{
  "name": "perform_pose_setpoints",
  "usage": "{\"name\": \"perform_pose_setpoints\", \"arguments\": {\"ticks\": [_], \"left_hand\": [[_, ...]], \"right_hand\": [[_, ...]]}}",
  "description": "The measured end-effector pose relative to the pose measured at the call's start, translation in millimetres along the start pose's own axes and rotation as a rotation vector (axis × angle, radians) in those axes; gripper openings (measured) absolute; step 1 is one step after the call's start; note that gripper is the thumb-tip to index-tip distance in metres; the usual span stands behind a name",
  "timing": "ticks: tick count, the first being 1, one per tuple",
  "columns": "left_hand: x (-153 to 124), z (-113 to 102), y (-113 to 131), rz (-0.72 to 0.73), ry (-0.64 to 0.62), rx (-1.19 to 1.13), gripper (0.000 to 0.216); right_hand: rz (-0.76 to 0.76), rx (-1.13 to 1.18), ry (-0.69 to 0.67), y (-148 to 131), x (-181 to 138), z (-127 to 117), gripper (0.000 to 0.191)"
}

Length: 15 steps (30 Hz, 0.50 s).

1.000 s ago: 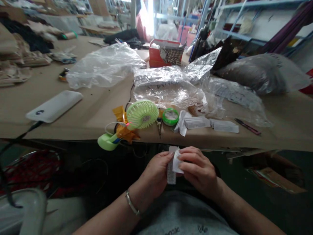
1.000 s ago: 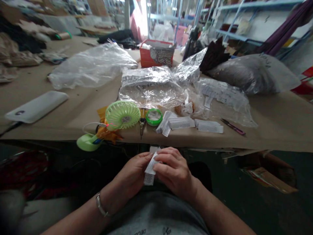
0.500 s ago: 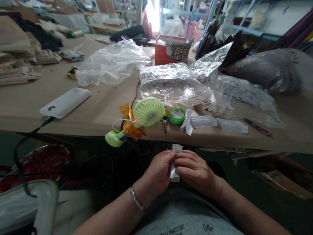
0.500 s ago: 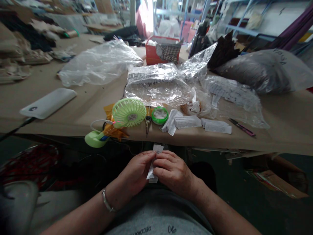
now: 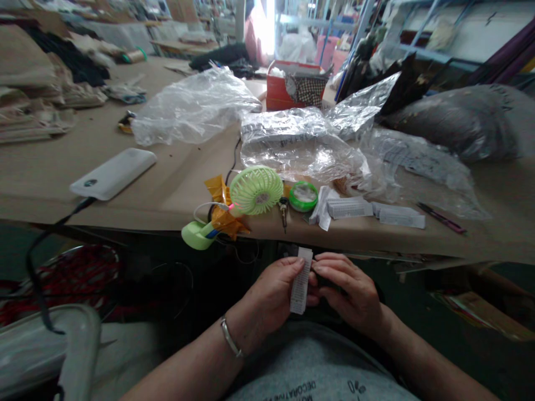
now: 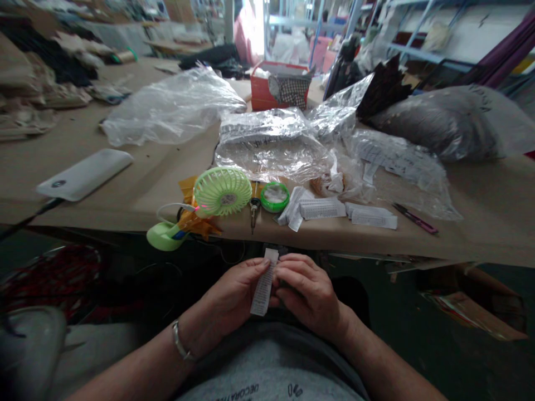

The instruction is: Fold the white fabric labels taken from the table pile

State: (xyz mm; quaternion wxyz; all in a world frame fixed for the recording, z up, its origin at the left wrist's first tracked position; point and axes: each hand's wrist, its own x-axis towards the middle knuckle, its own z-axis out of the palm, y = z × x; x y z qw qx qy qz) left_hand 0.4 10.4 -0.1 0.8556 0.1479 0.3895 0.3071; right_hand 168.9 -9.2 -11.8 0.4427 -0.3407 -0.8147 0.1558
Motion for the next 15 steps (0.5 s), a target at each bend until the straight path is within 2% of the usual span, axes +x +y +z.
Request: {"name": "perform_pose_setpoints", "arguments": {"ticks": [2, 4, 8, 15], "left_hand": [[-3.8, 0.5, 1.4, -0.029, -0.032, 0.071, 0.019], [-6.6, 1.9, 1.2, -0.028, -0.038, 0.109, 0.019], [-8.0, 4.5, -1.3, -0.008, -0.046, 0.148, 0.017], [-6.5, 3.0, -2.8, 0.008, -0.010, 0.164, 0.017]], "right_hand": [[0.151, -0.018, 0.061, 2.7, 0.0, -3.6, 0.029], [0.241, -0.069, 0.046, 5.2, 3.1, -5.6, 0.029], [0.227, -0.180, -0.062, 5.8, 13.0, -3.5, 0.032], [0.230, -0.200, -0.121, 1.8, 14.5, 5.1, 0.025]]}}
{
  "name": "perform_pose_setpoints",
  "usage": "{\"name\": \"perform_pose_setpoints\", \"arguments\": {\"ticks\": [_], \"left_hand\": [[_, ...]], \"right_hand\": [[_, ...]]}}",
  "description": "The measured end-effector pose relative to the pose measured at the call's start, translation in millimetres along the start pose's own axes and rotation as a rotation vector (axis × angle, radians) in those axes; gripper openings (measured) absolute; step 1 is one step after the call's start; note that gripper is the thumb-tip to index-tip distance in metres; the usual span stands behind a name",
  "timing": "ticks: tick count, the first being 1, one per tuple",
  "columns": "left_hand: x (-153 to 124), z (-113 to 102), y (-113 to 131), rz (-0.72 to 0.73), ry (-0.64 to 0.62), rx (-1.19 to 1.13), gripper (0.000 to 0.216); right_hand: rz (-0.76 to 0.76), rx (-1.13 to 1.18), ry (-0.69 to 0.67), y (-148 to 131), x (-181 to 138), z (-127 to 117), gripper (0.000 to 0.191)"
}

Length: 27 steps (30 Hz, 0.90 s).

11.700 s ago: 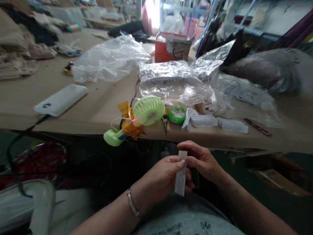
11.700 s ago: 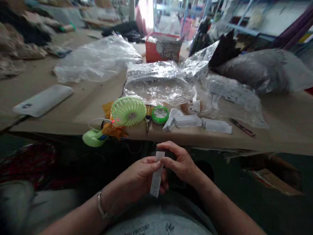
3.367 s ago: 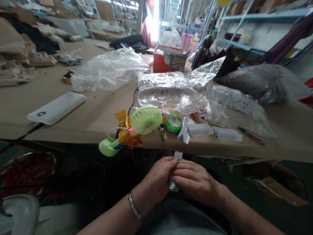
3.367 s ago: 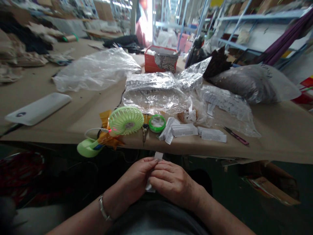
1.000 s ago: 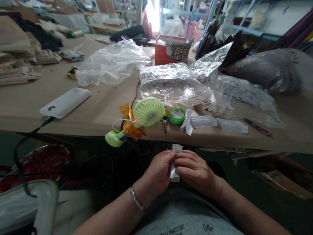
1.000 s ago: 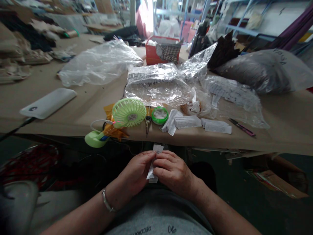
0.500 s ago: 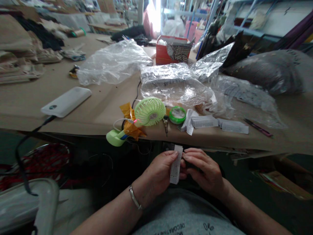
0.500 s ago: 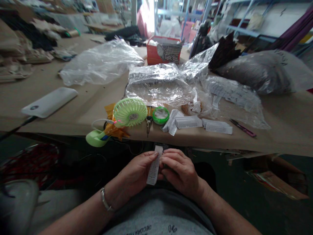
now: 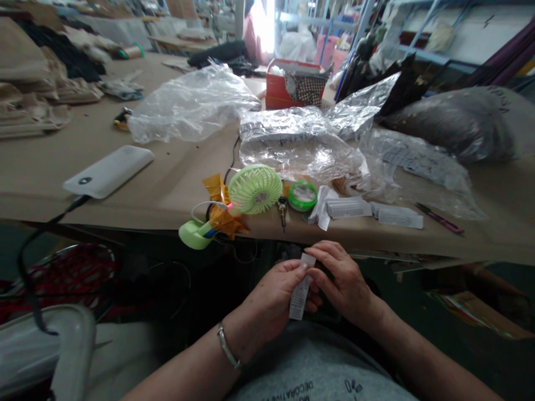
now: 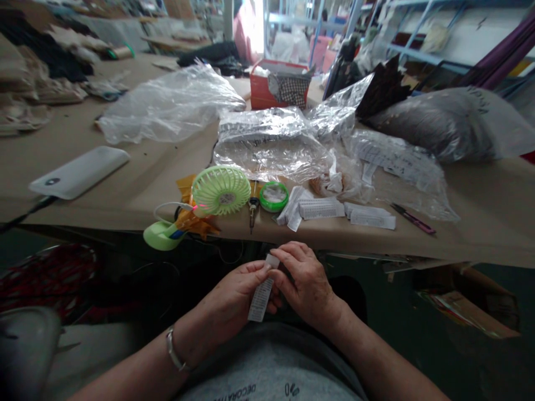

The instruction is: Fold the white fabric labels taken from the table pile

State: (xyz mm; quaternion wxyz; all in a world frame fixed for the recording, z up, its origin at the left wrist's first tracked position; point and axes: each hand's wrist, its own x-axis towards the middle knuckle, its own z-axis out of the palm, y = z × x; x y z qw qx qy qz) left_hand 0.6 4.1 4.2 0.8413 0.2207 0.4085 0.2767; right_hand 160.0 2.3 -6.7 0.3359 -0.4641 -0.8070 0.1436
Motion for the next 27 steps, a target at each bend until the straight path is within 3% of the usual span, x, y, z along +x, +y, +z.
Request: {"name": "perform_pose_setpoints", "arguments": {"ticks": [5, 11, 14, 19, 27], "left_hand": [[0.6, -0.7, -1.4, 0.029, 0.004, 0.010, 0.017], [0.2, -0.9, -2.8, 0.102, 0.037, 0.034, 0.024], [-0.9, -1.1, -3.5, 0.141, 0.070, 0.080, 0.025], [-5.1, -0.2, -1.6, 0.202, 0.108, 0.157, 0.024], [2.9, -14.5, 6.2, 0.426, 0.231, 0.389, 0.019]], "right_hand": [[0.062, 0.086, 0.028, 0.2, -4.4, 2.1, 0.028], [0.514, 0.647, -0.025, 2.1, 3.3, 3.9, 0.016], [0.626, 0.846, -0.079, 4.7, 9.7, 8.2, 0.017], [0.664, 0.990, -0.079, 4.4, 16.5, 15.4, 0.019], [0.639, 0.918, -0.094, -1.8, 34.0, 24.7, 0.017]]}}
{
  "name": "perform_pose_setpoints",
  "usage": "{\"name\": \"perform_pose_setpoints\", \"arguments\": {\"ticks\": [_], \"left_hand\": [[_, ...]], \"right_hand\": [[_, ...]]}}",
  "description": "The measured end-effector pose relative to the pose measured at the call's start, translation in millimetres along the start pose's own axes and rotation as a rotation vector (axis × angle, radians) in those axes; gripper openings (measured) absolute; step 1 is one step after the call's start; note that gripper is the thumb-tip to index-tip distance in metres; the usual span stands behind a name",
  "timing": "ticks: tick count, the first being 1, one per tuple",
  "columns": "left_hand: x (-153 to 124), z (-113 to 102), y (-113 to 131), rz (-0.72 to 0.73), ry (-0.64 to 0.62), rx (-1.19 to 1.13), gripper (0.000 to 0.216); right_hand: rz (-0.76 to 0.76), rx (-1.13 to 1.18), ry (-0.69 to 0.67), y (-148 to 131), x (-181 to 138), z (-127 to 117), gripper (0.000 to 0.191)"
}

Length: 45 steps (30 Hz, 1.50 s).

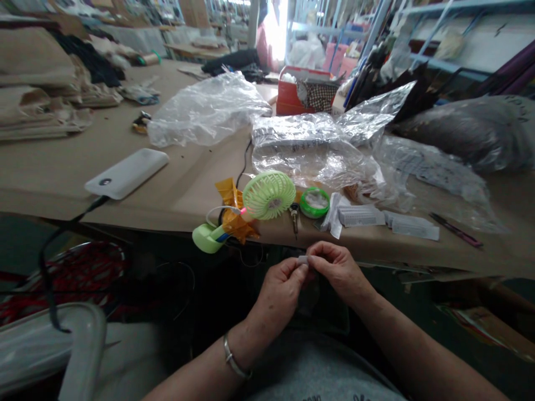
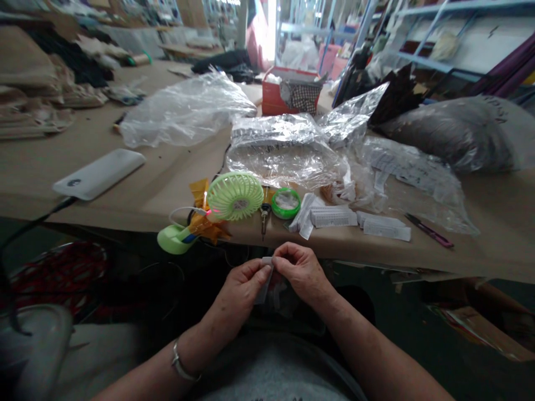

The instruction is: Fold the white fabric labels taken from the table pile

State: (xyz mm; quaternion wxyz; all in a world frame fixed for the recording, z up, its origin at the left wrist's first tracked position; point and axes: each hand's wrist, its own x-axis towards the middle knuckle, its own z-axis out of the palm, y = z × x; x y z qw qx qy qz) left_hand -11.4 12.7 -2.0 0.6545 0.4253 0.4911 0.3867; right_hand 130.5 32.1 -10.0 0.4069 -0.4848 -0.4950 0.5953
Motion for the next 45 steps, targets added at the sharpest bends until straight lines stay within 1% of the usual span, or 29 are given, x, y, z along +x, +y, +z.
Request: {"name": "perform_pose_setpoints", "arguments": {"ticks": [4, 9, 15, 25, 35, 45], "left_hand": [[11.1, -10.5, -4.3, 0.110, 0.091, 0.164, 0.018], [20.3, -17.2, -1.9, 0.234, 0.180, 0.293, 0.018], [25.1, -18.7, 1.7, 0.347, 0.228, 0.378, 0.016], [27.8, -18.4, 4.1, 0.395, 0.241, 0.358, 0.016], [31.3, -19.5, 2.8, 0.341, 0.249, 0.358, 0.017], [35.9, -19.4, 6.1, 0.336, 0.246, 0.356, 0.018]], "right_hand": [[-0.095, -0.167, 0.044, -1.6, 10.3, 4.5, 0.012], [-0.176, -0.282, 0.090, -6.0, 18.8, 8.5, 0.011], [-0.261, -0.416, 0.135, -6.2, 22.5, 8.9, 0.010], [-0.321, -0.479, 0.150, -4.1, 24.5, 8.7, 0.012], [-0.310, -0.473, 0.154, -7.2, 25.8, 9.1, 0.012], [-0.318, -0.448, 0.163, -4.6, 29.3, 9.2, 0.013]]}}
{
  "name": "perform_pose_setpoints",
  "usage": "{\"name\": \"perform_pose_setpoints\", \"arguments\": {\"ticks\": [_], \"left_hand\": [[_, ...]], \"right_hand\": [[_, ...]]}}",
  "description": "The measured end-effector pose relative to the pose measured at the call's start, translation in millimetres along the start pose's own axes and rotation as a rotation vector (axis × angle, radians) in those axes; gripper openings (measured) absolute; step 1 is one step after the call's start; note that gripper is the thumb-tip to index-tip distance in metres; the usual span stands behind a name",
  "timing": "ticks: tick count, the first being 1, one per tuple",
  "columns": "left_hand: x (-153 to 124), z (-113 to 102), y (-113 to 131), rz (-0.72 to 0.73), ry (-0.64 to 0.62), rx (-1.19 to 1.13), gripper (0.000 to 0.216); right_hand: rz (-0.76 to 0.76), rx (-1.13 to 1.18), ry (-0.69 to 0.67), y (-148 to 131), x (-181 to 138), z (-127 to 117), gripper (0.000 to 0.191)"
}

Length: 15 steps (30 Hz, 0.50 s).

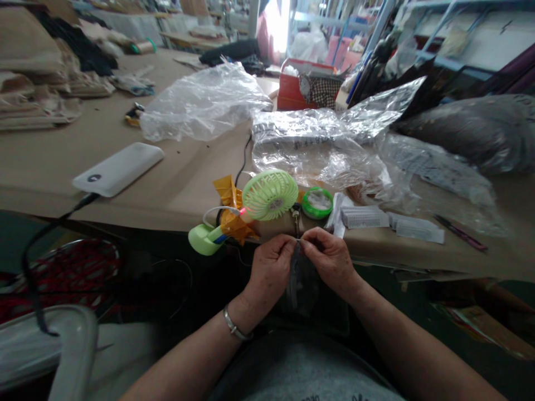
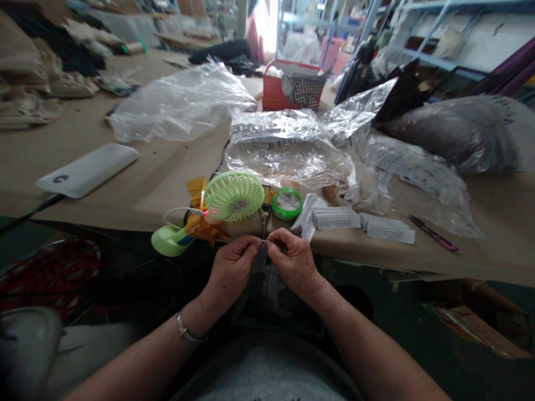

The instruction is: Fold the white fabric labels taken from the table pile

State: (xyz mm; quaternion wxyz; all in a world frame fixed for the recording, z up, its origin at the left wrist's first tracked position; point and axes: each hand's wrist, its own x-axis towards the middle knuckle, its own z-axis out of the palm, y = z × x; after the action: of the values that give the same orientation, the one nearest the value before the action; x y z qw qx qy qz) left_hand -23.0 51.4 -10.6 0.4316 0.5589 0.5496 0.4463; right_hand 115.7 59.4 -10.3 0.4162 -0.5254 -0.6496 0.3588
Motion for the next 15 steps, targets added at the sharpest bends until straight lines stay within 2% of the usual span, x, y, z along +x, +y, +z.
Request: {"name": "perform_pose_setpoints", "arguments": {"ticks": [8, 11, 15], "left_hand": [[-12.4, -2.7, 0.2, -0.027, -0.046, -0.036, 0.018], [-17.9, -2.9, -6.8, -0.078, -0.053, -0.010, 0.018], [-19.5, 2.3, -21.0, -0.117, -0.064, 0.010, 0.016]], "right_hand": [[-0.021, 0.001, -0.024, -0.1, -19.5, -8.7, 0.013], [-0.146, -0.141, 0.005, -0.4, -31.2, -25.6, 0.009], [-0.367, -0.484, 0.170, 11.1, -31.4, -54.4, 0.010]]}}
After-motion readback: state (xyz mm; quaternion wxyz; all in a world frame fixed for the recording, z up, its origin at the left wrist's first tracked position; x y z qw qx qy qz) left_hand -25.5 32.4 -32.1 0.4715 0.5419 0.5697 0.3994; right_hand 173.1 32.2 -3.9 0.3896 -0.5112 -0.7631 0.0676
